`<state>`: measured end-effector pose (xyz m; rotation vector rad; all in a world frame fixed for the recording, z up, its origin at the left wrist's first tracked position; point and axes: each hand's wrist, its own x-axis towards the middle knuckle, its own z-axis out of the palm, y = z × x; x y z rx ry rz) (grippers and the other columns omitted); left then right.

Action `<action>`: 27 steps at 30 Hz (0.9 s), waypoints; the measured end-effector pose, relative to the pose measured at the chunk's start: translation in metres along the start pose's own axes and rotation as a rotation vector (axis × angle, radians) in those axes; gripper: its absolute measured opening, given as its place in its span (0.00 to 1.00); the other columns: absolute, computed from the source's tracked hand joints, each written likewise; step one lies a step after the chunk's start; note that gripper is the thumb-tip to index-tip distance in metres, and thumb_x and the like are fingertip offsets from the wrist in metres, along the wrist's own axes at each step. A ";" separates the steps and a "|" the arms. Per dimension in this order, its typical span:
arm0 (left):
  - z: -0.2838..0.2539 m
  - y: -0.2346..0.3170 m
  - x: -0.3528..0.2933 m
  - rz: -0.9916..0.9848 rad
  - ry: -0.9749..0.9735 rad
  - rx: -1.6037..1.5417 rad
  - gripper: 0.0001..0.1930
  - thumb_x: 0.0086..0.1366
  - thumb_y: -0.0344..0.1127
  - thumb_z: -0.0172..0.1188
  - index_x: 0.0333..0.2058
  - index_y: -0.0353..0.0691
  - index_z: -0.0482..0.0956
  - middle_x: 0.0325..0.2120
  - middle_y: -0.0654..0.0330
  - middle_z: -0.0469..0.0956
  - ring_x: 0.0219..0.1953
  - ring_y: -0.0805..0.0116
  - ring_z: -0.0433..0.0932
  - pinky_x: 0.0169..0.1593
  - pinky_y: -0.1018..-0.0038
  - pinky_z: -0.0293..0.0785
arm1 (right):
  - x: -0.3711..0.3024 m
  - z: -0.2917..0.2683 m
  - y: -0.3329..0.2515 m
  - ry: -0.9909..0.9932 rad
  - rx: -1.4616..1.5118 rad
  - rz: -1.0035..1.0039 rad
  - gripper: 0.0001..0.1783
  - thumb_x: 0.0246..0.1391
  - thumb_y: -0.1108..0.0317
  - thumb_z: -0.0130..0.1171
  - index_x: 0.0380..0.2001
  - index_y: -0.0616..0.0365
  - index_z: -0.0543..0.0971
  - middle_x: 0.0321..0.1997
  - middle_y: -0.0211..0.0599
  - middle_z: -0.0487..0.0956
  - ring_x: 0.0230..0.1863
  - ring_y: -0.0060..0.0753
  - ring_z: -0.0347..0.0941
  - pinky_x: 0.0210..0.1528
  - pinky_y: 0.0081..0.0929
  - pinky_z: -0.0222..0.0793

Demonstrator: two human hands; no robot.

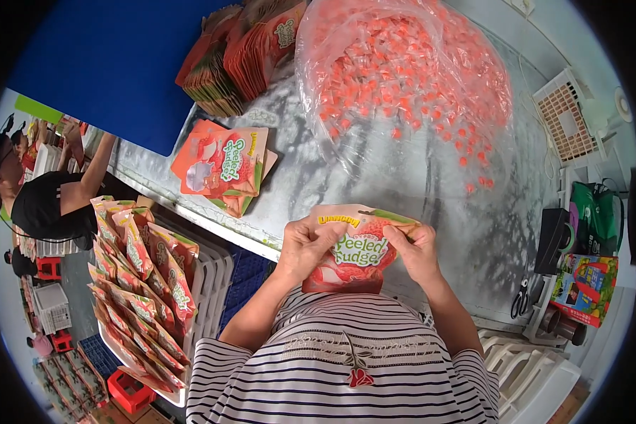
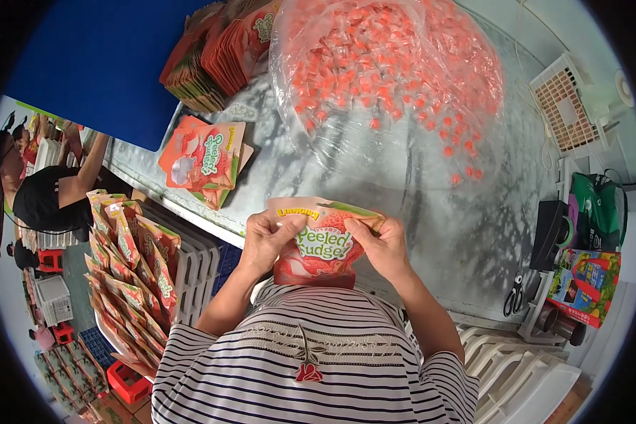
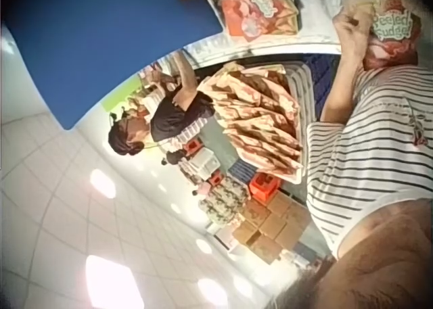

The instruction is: Manually filling and sealing bags with small candy pieces at a workbench.

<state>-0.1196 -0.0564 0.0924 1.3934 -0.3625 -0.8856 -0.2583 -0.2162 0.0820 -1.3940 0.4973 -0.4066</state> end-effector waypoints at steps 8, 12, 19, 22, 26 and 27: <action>0.007 0.000 -0.003 0.008 -0.079 -0.103 0.09 0.59 0.27 0.65 0.39 0.33 0.83 0.32 0.60 0.83 0.33 0.78 0.79 0.39 0.78 0.77 | 0.000 0.009 -0.012 -0.080 -0.015 -0.001 0.08 0.56 0.75 0.60 0.39 0.65 0.82 0.31 0.25 0.81 0.31 0.11 0.72 0.32 0.13 0.69; 0.008 -0.004 -0.002 0.077 -0.046 -0.051 0.09 0.62 0.31 0.63 0.38 0.31 0.82 0.30 0.61 0.82 0.29 0.79 0.77 0.33 0.80 0.75 | 0.000 0.012 -0.003 -0.006 -0.027 0.042 0.08 0.54 0.76 0.60 0.38 0.65 0.82 0.30 0.27 0.82 0.31 0.11 0.72 0.32 0.14 0.68; 0.007 -0.002 0.000 0.183 0.009 0.050 0.13 0.68 0.39 0.56 0.33 0.34 0.82 0.13 0.68 0.71 0.13 0.83 0.68 0.17 0.82 0.65 | 0.000 0.004 -0.020 -0.046 -0.285 -0.042 0.10 0.58 0.73 0.54 0.32 0.70 0.81 0.28 0.28 0.80 0.28 0.14 0.69 0.30 0.15 0.64; 0.006 -0.017 0.009 0.143 0.005 0.076 0.15 0.68 0.41 0.56 0.31 0.33 0.82 0.11 0.69 0.69 0.12 0.83 0.66 0.15 0.80 0.61 | -0.003 -0.001 -0.010 0.002 -0.316 -0.059 0.13 0.60 0.71 0.53 0.27 0.70 0.80 0.26 0.26 0.78 0.27 0.13 0.68 0.30 0.15 0.62; 0.004 -0.002 0.008 0.300 0.137 0.230 0.24 0.64 0.42 0.59 0.50 0.27 0.69 0.25 0.53 0.75 0.26 0.67 0.77 0.33 0.71 0.74 | 0.012 0.000 -0.003 -0.072 -0.289 -0.167 0.15 0.62 0.68 0.52 0.29 0.70 0.80 0.26 0.26 0.78 0.27 0.14 0.68 0.30 0.15 0.62; -0.003 -0.010 0.008 0.551 0.258 0.546 0.40 0.60 0.44 0.63 0.62 0.28 0.52 0.46 0.39 0.70 0.48 0.50 0.73 0.52 0.63 0.70 | 0.016 0.010 -0.011 0.004 -0.245 -0.174 0.17 0.64 0.68 0.51 0.26 0.70 0.79 0.24 0.27 0.78 0.25 0.14 0.67 0.28 0.16 0.61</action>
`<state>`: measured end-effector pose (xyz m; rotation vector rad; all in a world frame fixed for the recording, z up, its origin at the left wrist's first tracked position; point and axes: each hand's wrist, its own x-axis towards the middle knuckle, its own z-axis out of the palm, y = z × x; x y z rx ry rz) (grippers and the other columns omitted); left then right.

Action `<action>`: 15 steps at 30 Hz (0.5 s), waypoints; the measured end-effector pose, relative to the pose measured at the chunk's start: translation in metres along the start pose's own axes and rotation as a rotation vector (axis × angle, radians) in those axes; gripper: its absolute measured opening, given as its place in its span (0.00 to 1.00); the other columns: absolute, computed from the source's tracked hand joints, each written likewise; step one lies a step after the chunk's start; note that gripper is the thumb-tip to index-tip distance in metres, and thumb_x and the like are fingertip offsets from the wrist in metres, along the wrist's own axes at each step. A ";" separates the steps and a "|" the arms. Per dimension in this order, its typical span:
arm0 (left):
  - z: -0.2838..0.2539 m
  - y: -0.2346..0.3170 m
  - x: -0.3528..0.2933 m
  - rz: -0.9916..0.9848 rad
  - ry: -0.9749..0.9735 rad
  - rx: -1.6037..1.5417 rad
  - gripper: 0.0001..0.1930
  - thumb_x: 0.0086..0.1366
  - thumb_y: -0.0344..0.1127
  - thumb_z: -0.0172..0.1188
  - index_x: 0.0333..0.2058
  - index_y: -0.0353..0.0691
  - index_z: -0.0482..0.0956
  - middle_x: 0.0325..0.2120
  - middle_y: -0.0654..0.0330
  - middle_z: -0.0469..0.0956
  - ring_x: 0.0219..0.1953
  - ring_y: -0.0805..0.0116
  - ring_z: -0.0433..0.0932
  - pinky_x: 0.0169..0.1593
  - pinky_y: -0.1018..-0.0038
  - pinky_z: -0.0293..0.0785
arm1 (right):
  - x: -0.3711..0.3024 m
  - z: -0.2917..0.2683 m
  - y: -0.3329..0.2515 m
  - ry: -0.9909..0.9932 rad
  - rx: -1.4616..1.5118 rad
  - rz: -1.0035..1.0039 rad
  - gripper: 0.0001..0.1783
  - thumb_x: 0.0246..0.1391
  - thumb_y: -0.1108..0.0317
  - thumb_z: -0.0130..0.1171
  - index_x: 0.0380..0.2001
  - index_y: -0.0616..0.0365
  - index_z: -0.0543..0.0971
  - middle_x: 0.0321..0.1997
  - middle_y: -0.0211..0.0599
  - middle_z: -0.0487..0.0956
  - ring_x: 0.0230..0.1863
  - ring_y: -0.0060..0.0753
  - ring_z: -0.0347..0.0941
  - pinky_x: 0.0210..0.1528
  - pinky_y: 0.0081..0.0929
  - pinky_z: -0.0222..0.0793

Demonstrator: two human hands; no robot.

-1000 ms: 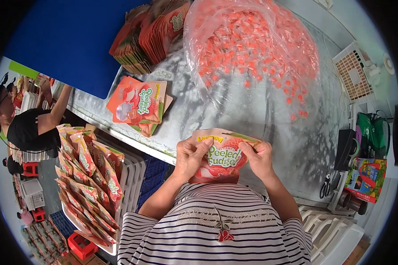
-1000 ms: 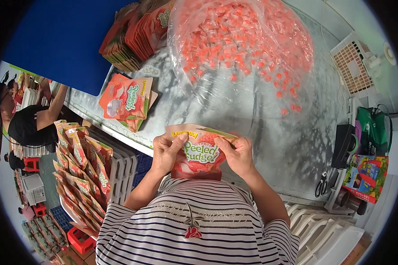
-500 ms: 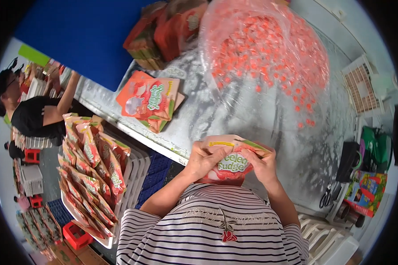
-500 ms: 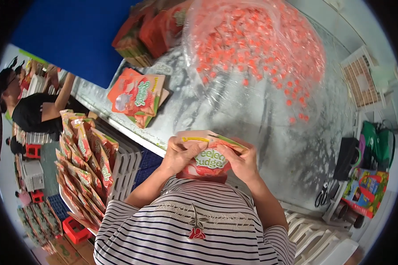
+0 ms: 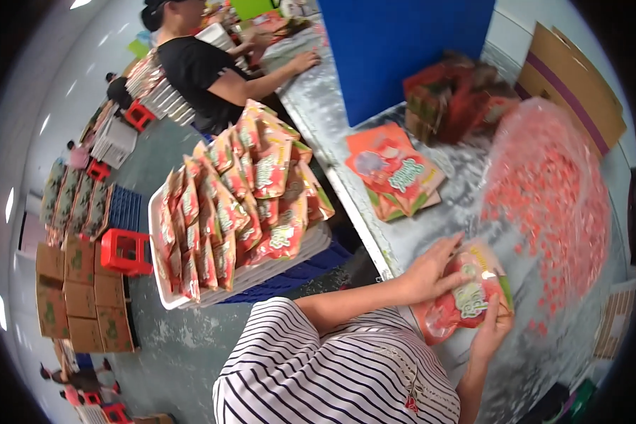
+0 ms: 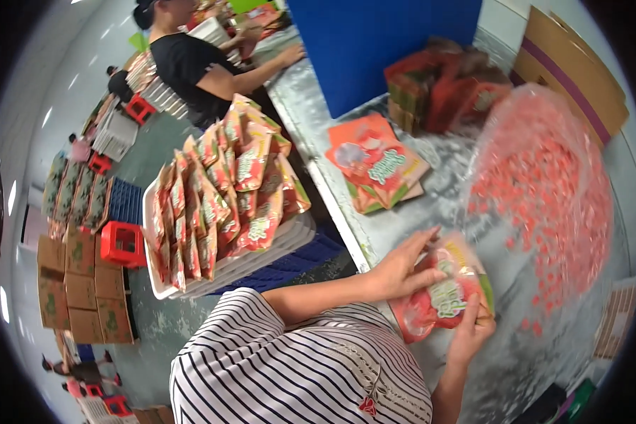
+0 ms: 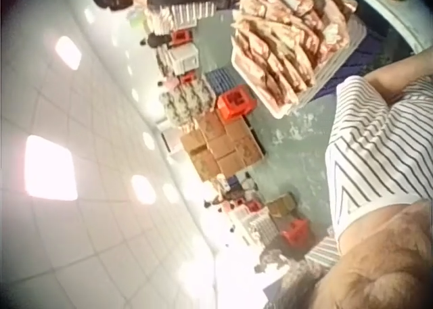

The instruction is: Manually filling and sealing bags with small candy pieces at a workbench.

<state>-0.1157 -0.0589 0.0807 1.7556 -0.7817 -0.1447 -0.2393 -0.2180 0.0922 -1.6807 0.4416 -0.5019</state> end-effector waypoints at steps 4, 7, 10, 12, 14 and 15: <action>-0.009 0.020 -0.020 0.170 0.073 0.254 0.56 0.48 0.42 0.70 0.66 0.30 0.40 0.63 0.35 0.49 0.63 0.34 0.53 0.64 0.54 0.54 | 0.016 0.025 -0.020 0.053 0.018 -0.026 0.17 0.65 0.65 0.49 0.36 0.73 0.79 0.31 0.33 0.81 0.30 0.19 0.73 0.33 0.19 0.68; -0.013 0.021 -0.027 0.130 0.129 0.206 0.57 0.49 0.39 0.70 0.67 0.30 0.36 0.66 0.35 0.41 0.67 0.37 0.46 0.66 0.59 0.54 | 0.014 0.063 -0.035 -0.056 0.063 -0.103 0.18 0.65 0.65 0.49 0.43 0.73 0.77 0.36 0.36 0.81 0.34 0.22 0.74 0.38 0.21 0.70; -0.043 0.011 -0.039 -0.019 0.255 0.136 0.57 0.47 0.35 0.69 0.67 0.34 0.35 0.66 0.35 0.40 0.67 0.37 0.47 0.66 0.61 0.54 | -0.004 0.108 -0.061 -0.322 -0.058 -0.320 0.17 0.65 0.67 0.48 0.48 0.72 0.74 0.41 0.39 0.79 0.38 0.25 0.73 0.40 0.24 0.69; -0.071 0.011 -0.053 -0.018 0.375 0.140 0.57 0.47 0.32 0.68 0.68 0.36 0.35 0.66 0.36 0.43 0.66 0.37 0.49 0.66 0.61 0.55 | -0.010 0.137 -0.082 -0.520 -0.122 -0.493 0.14 0.64 0.71 0.46 0.46 0.70 0.75 0.39 0.44 0.77 0.38 0.32 0.73 0.41 0.29 0.69; -0.112 0.001 -0.065 0.005 0.427 0.310 0.53 0.48 0.31 0.67 0.67 0.34 0.42 0.66 0.38 0.47 0.67 0.40 0.50 0.66 0.61 0.55 | -0.013 0.157 -0.089 -0.672 -0.140 -0.620 0.14 0.60 0.72 0.49 0.46 0.70 0.73 0.40 0.46 0.77 0.37 0.38 0.74 0.41 0.30 0.68; -0.136 -0.002 -0.071 0.053 0.500 0.390 0.48 0.50 0.31 0.66 0.66 0.34 0.46 0.66 0.39 0.48 0.68 0.42 0.49 0.66 0.61 0.54 | -0.016 0.165 -0.098 -0.774 -0.144 -0.635 0.15 0.60 0.72 0.50 0.47 0.70 0.72 0.41 0.48 0.77 0.39 0.40 0.75 0.42 0.30 0.69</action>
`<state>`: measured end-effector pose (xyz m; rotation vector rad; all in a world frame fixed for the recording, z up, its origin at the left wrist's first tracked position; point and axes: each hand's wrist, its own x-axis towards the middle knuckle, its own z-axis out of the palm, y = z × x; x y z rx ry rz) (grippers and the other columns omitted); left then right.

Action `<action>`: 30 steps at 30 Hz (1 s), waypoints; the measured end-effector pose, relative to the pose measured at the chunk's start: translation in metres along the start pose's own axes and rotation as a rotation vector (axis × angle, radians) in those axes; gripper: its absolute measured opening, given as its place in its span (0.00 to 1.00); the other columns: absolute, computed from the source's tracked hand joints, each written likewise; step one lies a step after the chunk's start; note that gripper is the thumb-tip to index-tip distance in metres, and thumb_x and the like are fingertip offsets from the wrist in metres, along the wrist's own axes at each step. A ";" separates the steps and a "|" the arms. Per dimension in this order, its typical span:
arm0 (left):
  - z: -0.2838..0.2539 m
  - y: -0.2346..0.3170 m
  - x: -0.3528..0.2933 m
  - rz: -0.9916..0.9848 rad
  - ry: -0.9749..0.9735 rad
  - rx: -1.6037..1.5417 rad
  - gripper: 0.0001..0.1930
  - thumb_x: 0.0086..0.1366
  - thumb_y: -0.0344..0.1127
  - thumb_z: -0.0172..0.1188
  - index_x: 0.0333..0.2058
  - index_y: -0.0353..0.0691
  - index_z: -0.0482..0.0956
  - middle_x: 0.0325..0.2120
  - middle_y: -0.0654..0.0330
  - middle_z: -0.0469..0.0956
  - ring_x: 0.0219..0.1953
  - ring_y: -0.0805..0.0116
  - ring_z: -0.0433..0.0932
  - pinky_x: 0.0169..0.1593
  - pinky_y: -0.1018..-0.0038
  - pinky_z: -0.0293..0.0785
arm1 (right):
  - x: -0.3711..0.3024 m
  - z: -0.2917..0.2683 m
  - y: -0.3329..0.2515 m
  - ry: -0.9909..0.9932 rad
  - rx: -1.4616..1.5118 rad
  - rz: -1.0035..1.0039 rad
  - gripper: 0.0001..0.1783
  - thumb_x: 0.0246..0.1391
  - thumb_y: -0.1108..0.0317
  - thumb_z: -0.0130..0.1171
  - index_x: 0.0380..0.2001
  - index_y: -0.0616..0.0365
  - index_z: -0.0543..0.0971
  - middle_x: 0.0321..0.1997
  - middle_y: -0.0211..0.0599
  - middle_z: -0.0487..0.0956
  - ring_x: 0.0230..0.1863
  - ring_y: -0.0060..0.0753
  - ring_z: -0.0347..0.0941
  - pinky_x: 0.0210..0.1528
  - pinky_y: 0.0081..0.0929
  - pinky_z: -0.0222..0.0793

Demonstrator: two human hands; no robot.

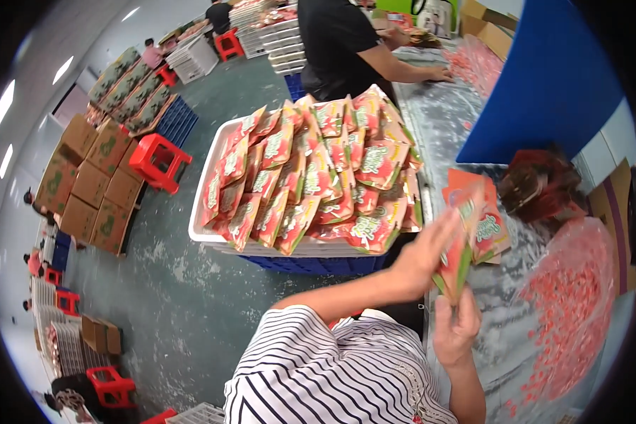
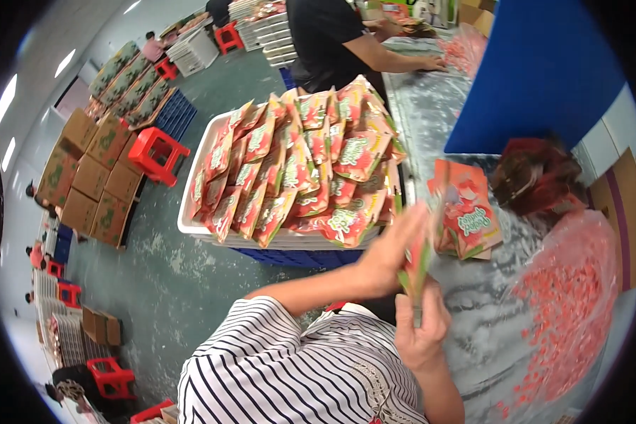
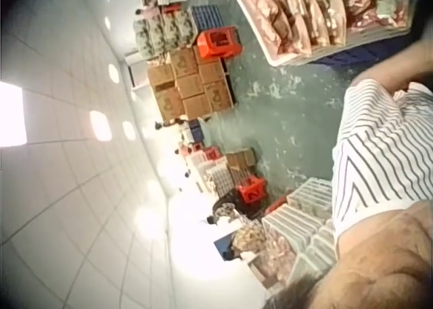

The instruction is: Manually filling and sealing bags with small candy pieces at a workbench.

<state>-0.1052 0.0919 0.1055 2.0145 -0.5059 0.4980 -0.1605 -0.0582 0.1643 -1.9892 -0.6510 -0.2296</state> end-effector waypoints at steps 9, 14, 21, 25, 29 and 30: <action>-0.308 -0.078 0.040 0.120 0.588 1.096 0.37 0.53 0.23 0.61 0.63 0.46 0.62 0.58 0.48 0.65 0.56 0.47 0.69 0.57 0.62 0.70 | -0.010 0.021 0.020 -0.116 0.178 0.210 0.14 0.58 0.79 0.50 0.47 0.69 0.74 0.48 0.45 0.78 0.41 0.30 0.78 0.45 0.24 0.73; -0.409 -0.204 -0.044 -0.323 0.286 0.935 0.28 0.64 0.30 0.51 0.63 0.52 0.62 0.58 0.47 0.65 0.59 0.44 0.66 0.60 0.60 0.63 | -0.056 0.005 0.054 -0.064 0.180 0.435 0.13 0.61 0.76 0.49 0.47 0.69 0.75 0.43 0.43 0.79 0.36 0.27 0.77 0.41 0.22 0.74; -0.391 -0.253 -0.073 -0.955 0.200 1.020 0.17 0.58 0.34 0.45 0.41 0.33 0.79 0.31 0.41 0.80 0.38 0.40 0.78 0.45 0.53 0.72 | -0.123 -0.031 0.103 0.111 0.051 0.689 0.14 0.62 0.71 0.51 0.48 0.69 0.74 0.42 0.46 0.80 0.36 0.29 0.79 0.40 0.25 0.76; -0.325 -0.211 0.009 -0.309 0.278 1.272 0.17 0.63 0.38 0.55 0.46 0.34 0.75 0.42 0.41 0.76 0.46 0.41 0.75 0.49 0.57 0.71 | -0.130 -0.044 0.123 0.271 0.261 0.915 0.16 0.63 0.67 0.51 0.47 0.69 0.74 0.41 0.45 0.80 0.36 0.32 0.80 0.39 0.25 0.77; -0.149 -0.141 0.097 0.118 0.036 0.751 0.19 0.54 0.23 0.58 0.48 0.33 0.75 0.46 0.42 0.75 0.51 0.46 0.72 0.57 0.60 0.65 | -0.132 -0.044 0.129 0.448 0.447 0.991 0.16 0.64 0.66 0.50 0.47 0.68 0.74 0.41 0.45 0.80 0.35 0.32 0.80 0.39 0.26 0.77; -0.102 -0.133 0.105 0.212 -0.076 0.638 0.21 0.52 0.29 0.64 0.46 0.35 0.74 0.44 0.46 0.74 0.50 0.45 0.70 0.57 0.55 0.61 | -0.134 -0.043 0.127 0.443 0.461 0.984 0.16 0.63 0.66 0.50 0.47 0.68 0.74 0.41 0.45 0.80 0.35 0.32 0.80 0.38 0.26 0.77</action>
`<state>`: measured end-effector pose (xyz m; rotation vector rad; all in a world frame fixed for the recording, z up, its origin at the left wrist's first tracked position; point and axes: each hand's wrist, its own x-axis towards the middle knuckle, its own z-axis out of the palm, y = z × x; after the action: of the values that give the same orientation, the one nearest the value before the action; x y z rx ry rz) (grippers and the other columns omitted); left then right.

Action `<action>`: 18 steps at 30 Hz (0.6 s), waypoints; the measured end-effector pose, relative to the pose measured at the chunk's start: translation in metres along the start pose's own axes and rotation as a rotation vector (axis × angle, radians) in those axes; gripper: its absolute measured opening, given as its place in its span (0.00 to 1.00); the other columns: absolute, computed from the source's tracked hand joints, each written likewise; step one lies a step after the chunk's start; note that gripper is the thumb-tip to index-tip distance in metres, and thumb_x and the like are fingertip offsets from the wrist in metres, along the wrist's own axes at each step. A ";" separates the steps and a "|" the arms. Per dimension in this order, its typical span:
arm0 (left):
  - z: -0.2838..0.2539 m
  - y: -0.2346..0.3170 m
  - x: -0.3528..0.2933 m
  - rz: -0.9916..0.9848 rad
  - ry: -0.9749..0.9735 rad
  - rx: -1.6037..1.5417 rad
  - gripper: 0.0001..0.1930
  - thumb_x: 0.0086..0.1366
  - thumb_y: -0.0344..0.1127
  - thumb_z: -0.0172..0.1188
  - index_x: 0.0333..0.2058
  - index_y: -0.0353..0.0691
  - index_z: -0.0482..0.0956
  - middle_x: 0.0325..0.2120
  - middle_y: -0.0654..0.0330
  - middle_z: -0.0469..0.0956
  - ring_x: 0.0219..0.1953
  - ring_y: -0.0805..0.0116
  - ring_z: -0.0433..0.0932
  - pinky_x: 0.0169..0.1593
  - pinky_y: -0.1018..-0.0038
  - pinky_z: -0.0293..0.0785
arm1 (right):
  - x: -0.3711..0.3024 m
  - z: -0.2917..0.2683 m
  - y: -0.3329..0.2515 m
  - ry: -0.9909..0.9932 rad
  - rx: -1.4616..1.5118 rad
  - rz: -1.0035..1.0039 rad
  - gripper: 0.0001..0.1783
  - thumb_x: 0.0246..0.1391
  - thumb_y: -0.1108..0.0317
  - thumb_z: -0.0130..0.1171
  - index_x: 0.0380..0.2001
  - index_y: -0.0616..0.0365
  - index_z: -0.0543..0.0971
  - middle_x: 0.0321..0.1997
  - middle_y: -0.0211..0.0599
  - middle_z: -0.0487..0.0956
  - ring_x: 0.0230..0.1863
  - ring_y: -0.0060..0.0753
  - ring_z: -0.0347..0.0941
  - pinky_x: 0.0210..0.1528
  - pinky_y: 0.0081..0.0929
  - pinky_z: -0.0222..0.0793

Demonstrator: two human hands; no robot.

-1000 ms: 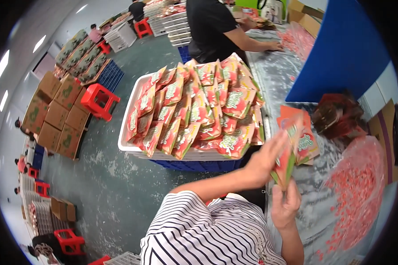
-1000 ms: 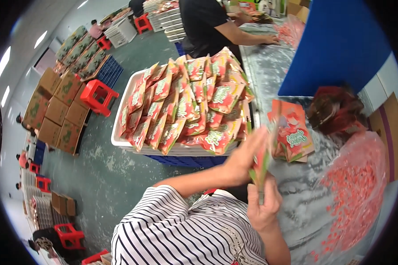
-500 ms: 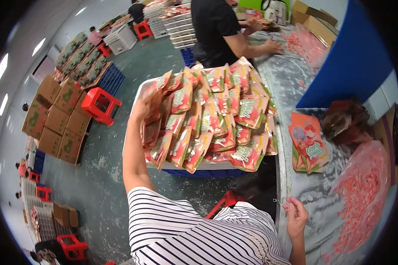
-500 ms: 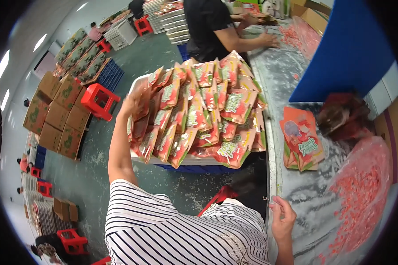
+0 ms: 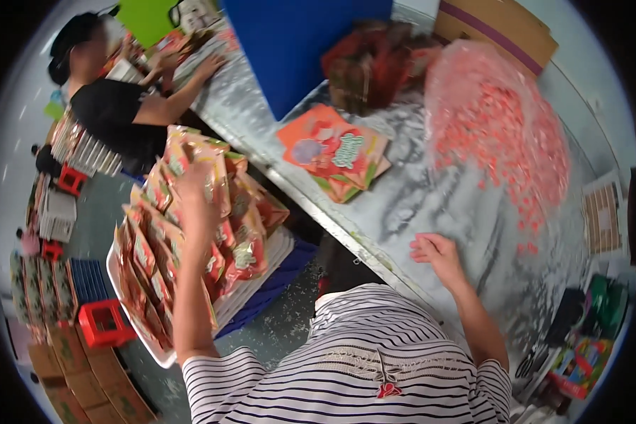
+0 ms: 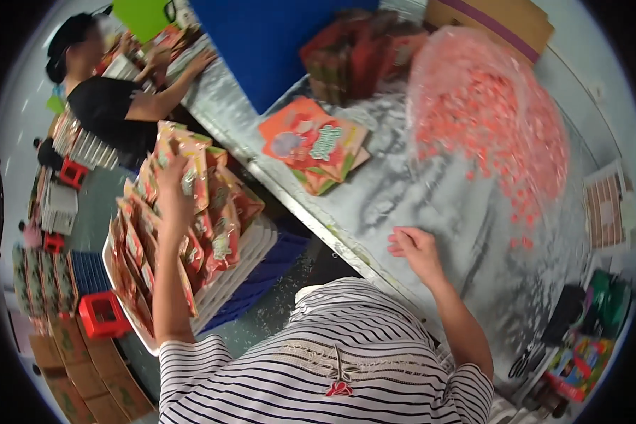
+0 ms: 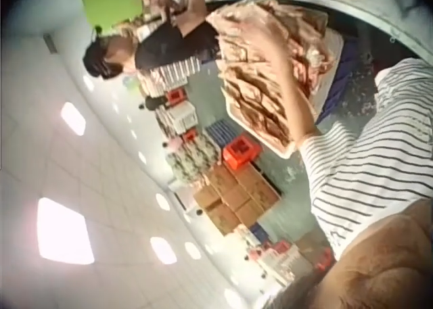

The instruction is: Manually filling and sealing bags with small candy pieces at a workbench.

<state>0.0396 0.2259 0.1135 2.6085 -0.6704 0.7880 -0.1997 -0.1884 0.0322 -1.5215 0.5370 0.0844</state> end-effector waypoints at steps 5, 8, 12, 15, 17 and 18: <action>0.121 0.165 0.012 0.351 -0.357 -0.070 0.38 0.51 0.50 0.67 0.53 0.28 0.68 0.52 0.39 0.66 0.55 0.39 0.64 0.63 0.52 0.55 | -0.024 -0.004 0.019 0.012 0.078 0.009 0.15 0.63 0.67 0.50 0.47 0.68 0.75 0.40 0.44 0.81 0.35 0.31 0.79 0.38 0.25 0.77; 0.146 0.192 0.010 0.286 -0.628 -0.004 0.33 0.57 0.47 0.62 0.53 0.25 0.68 0.52 0.35 0.67 0.55 0.38 0.67 0.60 0.55 0.62 | -0.040 -0.017 0.032 0.063 0.100 0.035 0.15 0.64 0.67 0.50 0.47 0.68 0.75 0.40 0.44 0.81 0.36 0.32 0.79 0.38 0.25 0.77; 0.149 0.193 0.012 0.231 -0.626 -0.052 0.23 0.61 0.38 0.58 0.50 0.26 0.72 0.48 0.36 0.72 0.46 0.39 0.74 0.53 0.57 0.70 | -0.054 -0.036 0.033 0.118 0.124 0.058 0.15 0.64 0.67 0.50 0.48 0.68 0.75 0.40 0.43 0.81 0.36 0.32 0.79 0.38 0.26 0.77; 0.135 0.200 0.012 0.142 -0.508 -0.270 0.15 0.61 0.30 0.55 0.46 0.31 0.76 0.45 0.39 0.75 0.40 0.39 0.77 0.51 0.56 0.72 | -0.046 -0.037 0.033 0.110 0.186 0.042 0.16 0.64 0.65 0.51 0.45 0.67 0.76 0.38 0.42 0.81 0.36 0.29 0.79 0.38 0.24 0.76; 0.129 0.215 0.004 0.293 -0.398 -0.249 0.16 0.60 0.29 0.56 0.47 0.30 0.76 0.45 0.39 0.74 0.41 0.39 0.76 0.51 0.55 0.72 | -0.036 -0.029 0.024 0.110 0.210 0.048 0.16 0.64 0.63 0.51 0.45 0.67 0.76 0.39 0.42 0.81 0.37 0.29 0.79 0.39 0.24 0.76; 0.124 0.225 -0.004 0.433 -0.274 -0.215 0.18 0.58 0.27 0.57 0.48 0.30 0.75 0.46 0.39 0.74 0.42 0.39 0.76 0.50 0.54 0.72 | -0.029 -0.025 0.021 0.092 0.232 0.046 0.17 0.64 0.62 0.52 0.46 0.67 0.76 0.39 0.42 0.81 0.37 0.29 0.79 0.39 0.24 0.76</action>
<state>-0.0279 -0.0142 0.0529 2.4214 -1.3498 0.4346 -0.2404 -0.2026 0.0253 -1.2915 0.6332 -0.0125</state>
